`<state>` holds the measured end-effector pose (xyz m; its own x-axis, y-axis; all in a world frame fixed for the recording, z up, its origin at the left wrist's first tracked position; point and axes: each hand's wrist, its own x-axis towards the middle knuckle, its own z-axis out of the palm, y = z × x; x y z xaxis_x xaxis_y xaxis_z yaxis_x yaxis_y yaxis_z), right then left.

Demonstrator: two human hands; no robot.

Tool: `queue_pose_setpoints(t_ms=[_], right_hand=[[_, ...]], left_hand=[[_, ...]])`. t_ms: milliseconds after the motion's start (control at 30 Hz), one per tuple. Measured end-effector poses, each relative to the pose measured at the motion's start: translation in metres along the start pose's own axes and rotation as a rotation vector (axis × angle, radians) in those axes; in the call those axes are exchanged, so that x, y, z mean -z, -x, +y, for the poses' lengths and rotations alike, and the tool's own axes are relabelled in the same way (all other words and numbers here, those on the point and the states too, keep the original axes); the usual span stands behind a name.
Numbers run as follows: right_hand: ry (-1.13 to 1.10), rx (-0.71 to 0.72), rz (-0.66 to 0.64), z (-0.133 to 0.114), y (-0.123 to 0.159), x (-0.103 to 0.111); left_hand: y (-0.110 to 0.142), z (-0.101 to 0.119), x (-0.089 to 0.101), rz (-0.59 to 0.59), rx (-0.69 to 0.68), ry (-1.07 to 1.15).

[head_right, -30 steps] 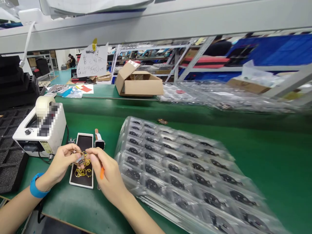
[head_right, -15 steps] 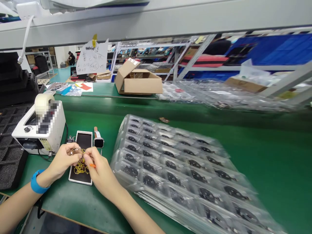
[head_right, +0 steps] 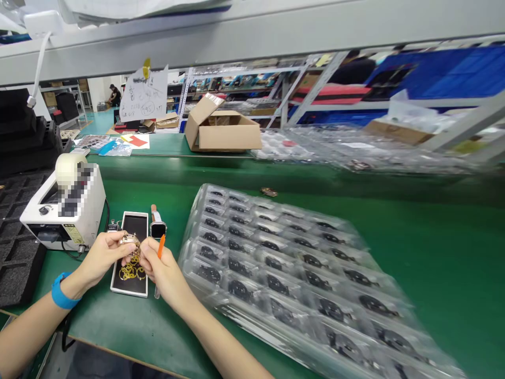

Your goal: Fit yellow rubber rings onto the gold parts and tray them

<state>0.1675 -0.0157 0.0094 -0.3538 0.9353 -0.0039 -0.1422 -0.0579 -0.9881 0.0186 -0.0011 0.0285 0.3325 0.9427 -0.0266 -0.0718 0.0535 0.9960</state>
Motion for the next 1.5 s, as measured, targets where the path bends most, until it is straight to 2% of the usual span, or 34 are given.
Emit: queue_pose_setpoints(t_ms=[100, 167, 300, 433, 533, 700, 867, 1000, 1133, 1233, 1300, 1400, 1500], right_hand=[[-0.047, -0.001, 0.046, 0.0, -0.001, -0.002], [-0.036, 0.031, 0.106, -0.001, -0.002, -0.003], [-0.061, -0.001, 0.127, -0.003, -0.002, -0.005], [-0.217, -0.077, 0.069, -0.006, -0.002, -0.004], [-0.331, -0.116, 0.045, -0.007, -0.003, -0.003], [-0.33, -0.089, 0.053, -0.007, -0.005, -0.001], [-0.158, 0.013, 0.11, 0.001, -0.006, -0.001], [-0.075, 0.071, 0.123, 0.005, -0.008, 0.0], [-0.08, 0.05, 0.01, 0.001, -0.008, 0.002], [-0.097, 0.058, -0.083, -0.003, -0.008, 0.002], [-0.104, 0.064, -0.09, -0.004, -0.008, 0.002], [-0.121, 0.056, -0.072, -0.003, -0.009, 0.003], [-0.139, 0.044, -0.049, -0.001, -0.01, 0.003]], left_hand=[[0.0, -0.002, 0.0, 0.0, -0.04, -0.038], [0.0, -0.004, 0.001, 0.055, -0.115, -0.159], [0.001, -0.012, 0.003, 0.22, -0.463, -0.639], [0.001, -0.025, 0.007, 0.189, -0.772, -1.003], [0.0, -0.033, 0.009, 0.167, -0.866, -1.211], [0.004, -0.033, 0.006, 0.17, -0.761, -1.277], [0.01, -0.029, 0.004, 0.074, -0.653, -1.144], [0.009, -0.03, 0.005, 0.087, -0.644, -1.04], [0.007, -0.023, 0.006, 0.128, -0.512, -0.883], [0.008, -0.011, 0.009, 0.049, -0.375, -0.783], [0.01, -0.004, 0.011, 0.01, -0.327, -0.716], [0.01, -0.001, 0.013, 0.025, -0.319, -0.671], [0.01, -0.006, 0.014, 0.079, -0.421, -0.762]])
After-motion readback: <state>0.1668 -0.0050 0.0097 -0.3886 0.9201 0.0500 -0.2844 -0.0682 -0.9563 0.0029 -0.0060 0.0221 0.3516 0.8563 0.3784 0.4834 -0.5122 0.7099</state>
